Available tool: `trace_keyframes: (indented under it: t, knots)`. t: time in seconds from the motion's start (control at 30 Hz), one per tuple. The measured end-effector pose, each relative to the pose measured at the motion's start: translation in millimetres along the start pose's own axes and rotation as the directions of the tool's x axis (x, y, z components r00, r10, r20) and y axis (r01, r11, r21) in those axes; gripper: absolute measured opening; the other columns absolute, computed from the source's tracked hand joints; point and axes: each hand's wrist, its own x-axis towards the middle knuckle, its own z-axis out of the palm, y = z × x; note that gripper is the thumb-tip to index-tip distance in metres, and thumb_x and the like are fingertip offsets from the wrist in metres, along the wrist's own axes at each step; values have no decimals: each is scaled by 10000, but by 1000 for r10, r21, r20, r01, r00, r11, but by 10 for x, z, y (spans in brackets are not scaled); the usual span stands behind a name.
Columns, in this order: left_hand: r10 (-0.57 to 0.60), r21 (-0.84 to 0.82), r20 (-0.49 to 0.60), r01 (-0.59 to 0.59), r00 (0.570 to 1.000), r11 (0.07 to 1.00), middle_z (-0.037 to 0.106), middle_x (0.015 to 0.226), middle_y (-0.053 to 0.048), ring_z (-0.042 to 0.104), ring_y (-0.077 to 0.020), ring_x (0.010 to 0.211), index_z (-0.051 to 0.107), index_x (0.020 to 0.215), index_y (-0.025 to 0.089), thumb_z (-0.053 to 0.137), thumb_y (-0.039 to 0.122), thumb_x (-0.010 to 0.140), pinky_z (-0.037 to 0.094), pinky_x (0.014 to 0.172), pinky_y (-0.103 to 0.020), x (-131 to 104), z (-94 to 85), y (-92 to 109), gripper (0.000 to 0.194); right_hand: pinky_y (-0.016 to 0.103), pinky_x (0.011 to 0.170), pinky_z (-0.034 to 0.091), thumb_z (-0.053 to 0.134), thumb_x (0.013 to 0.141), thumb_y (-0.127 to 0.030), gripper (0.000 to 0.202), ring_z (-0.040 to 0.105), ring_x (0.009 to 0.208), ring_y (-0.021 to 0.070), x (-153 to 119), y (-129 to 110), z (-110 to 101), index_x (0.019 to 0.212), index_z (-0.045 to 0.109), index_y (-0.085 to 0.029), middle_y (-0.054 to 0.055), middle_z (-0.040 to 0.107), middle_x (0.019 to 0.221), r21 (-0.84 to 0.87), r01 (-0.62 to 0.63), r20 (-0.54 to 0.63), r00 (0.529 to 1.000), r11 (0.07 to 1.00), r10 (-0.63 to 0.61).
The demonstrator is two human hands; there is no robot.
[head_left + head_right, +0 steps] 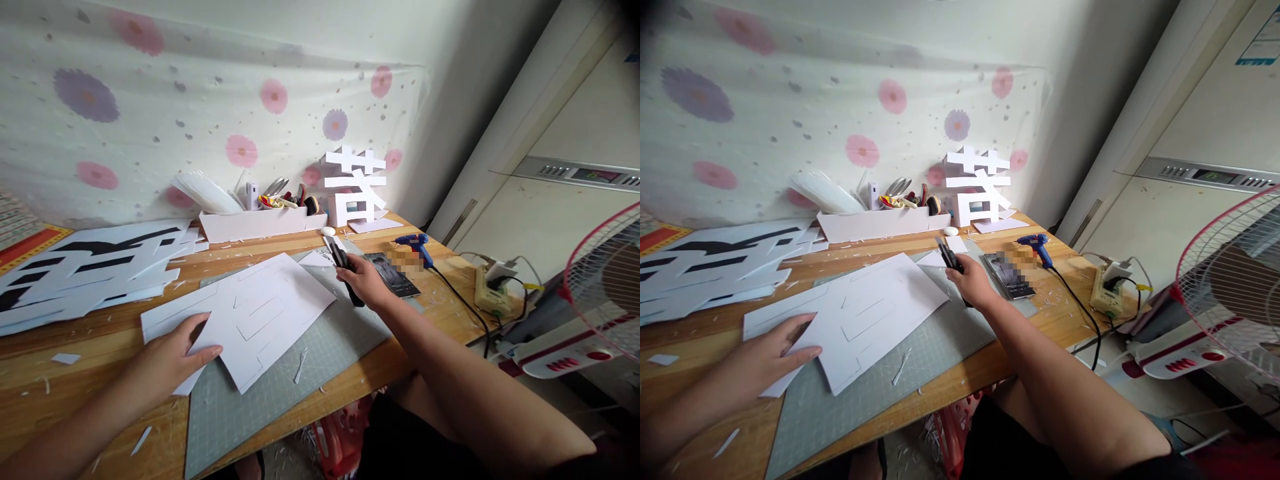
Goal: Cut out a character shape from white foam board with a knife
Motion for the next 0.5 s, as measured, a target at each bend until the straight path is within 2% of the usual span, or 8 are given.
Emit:
trace_keyframes:
  t: [0.07, 0.13, 0.2, 0.27, 0.3, 0.37, 0.43, 0.5]
  knots:
    - [18, 85, 0, -18, 1000, 996, 700, 1313, -160, 681, -370, 1172, 451, 1420, 178, 463, 604, 875, 534, 967, -457, 56, 62, -2, 692, 318, 707, 516, 637, 802, -255, 181, 643, 732, 175, 22, 57, 1, 959, 680, -176, 16, 659, 778, -6, -4, 2, 1000, 1000, 4]
    - [47, 173, 11, -48, 999, 984, 716, 1262, -199, 681, -419, 1159, 463, 1444, 153, 433, 617, 886, 534, 930, -493, 105, 99, 43, 727, 323, 717, 532, 629, 811, -235, 356, 655, 746, 173, 32, 97, 3, 1162, 667, -189, 9, 655, 806, 10, -11, -5, 1000, 1000, 11]
    - [87, 247, 30, -91, 996, 965, 707, 1254, -243, 685, -461, 1129, 478, 1460, 131, 409, 604, 899, 533, 893, -523, 146, 104, 122, 738, 318, 678, 551, 620, 830, -235, 573, 675, 719, 164, 24, 105, 1, 1398, 545, -240, 6, 644, 865, 71, -33, -17, 999, 997, 34]
    - [135, 309, 42, -141, 990, 941, 706, 1264, -231, 680, -479, 1123, 499, 1464, 162, 389, 582, 918, 529, 887, -550, 185, 75, 204, 697, 307, 595, 556, 626, 838, -252, 694, 686, 657, 151, -4, 71, -8, 1502, 432, -306, 13, 631, 948, 151, -66, -17, 997, 986, 69]
    - [157, 334, 52, -166, 986, 928, 707, 1266, -215, 682, -474, 1119, 528, 1444, 185, 398, 564, 921, 529, 892, -551, 207, 51, 236, 659, 302, 556, 553, 636, 836, -266, 691, 687, 625, 143, -24, 38, -16, 1495, 438, -324, 20, 625, 989, 187, -83, -7, 996, 979, 86]
    - [200, 381, 68, -211, 977, 900, 740, 1158, -202, 708, -467, 1027, 590, 1389, 215, 418, 533, 929, 538, 843, -553, 263, -10, 276, 585, 299, 516, 554, 664, 822, -302, 564, 686, 583, 136, -69, -48, -35, 1375, 554, -293, 24, 622, 1006, 258, -111, 37, 994, 960, 105]
    - [241, 422, 70, -247, 968, 872, 736, 1016, -204, 716, -455, 910, 689, 1251, 214, 468, 490, 919, 539, 789, -558, 332, -72, 289, 485, 305, 528, 571, 679, 814, -348, 379, 696, 582, 143, -117, -144, -52, 1173, 659, -226, 27, 643, 960, 367, -155, 108, 986, 917, 124]
    - [314, 427, 79, -317, 946, 847, 711, 970, -195, 704, -435, 890, 753, 1103, 206, 600, 427, 851, 539, 802, -554, 400, -112, 294, 369, 321, 578, 592, 678, 803, -365, 353, 726, 641, 174, -160, -232, -63, 1117, 676, -204, 38, 682, 917, 504, -203, 165, 977, 840, 137]
